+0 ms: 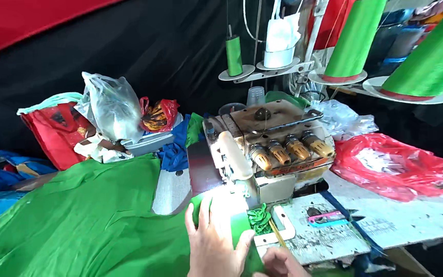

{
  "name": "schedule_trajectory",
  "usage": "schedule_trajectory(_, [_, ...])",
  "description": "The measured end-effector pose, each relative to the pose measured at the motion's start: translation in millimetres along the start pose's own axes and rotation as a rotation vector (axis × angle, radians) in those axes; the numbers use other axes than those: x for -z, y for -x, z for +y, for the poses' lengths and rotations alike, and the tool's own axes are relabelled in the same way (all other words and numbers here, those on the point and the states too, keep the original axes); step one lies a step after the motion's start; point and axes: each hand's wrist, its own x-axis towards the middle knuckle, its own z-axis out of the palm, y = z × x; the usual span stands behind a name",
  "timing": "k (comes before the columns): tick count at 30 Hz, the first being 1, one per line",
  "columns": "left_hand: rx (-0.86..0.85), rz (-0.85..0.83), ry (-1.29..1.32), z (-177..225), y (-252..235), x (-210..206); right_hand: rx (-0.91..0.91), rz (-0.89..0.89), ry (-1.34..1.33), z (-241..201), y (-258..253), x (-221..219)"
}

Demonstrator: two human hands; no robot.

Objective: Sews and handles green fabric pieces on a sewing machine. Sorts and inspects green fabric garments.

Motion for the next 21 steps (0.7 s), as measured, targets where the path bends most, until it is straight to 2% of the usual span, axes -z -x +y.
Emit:
schedule_trajectory(3, [-0.011, 0.047, 0.131, -7.6, -12.3, -1.7, 0.022, 0.028, 0.035, -4.2, -11.3, -0.4])
schedule_trajectory(7, [-0.036, -0.061, 0.276, -24.9, -28.7, 2.3, 0.117, 0.075, -0.011, 11.8, -29.5, -7.3])
schedule_trajectory(10, [0.009, -0.139, 0.421, -47.8, -32.2, 4.3, 0.069, 0.102, -0.079, 17.9, -27.8, -11.3])
schedule_trajectory(11, [0.056, -0.168, 0.482, -57.0, -30.2, 6.3, 0.040, 0.088, -0.090, 17.3, -22.9, -10.2])
schedule_trajectory(14, [0.270, -0.398, 0.636, -87.0, -17.3, 18.1, -0.055, -0.007, -0.103, 15.1, 3.8, -0.1])
schedule_trajectory(17, [0.348, -0.611, 0.616, -111.0, -7.2, 33.1, -0.121, -0.090, -0.043, 18.3, 34.0, 11.1])
schedule_trajectory(19, [0.349, -0.653, 0.597, -124.0, -2.8, 43.8, -0.172, -0.111, 0.003, 24.3, 49.7, 14.7])
schedule_trajectory(21, [0.349, -0.610, 0.629, -135.9, 0.3, 53.1, -0.203, -0.089, 0.020, 30.4, 60.2, 15.5])
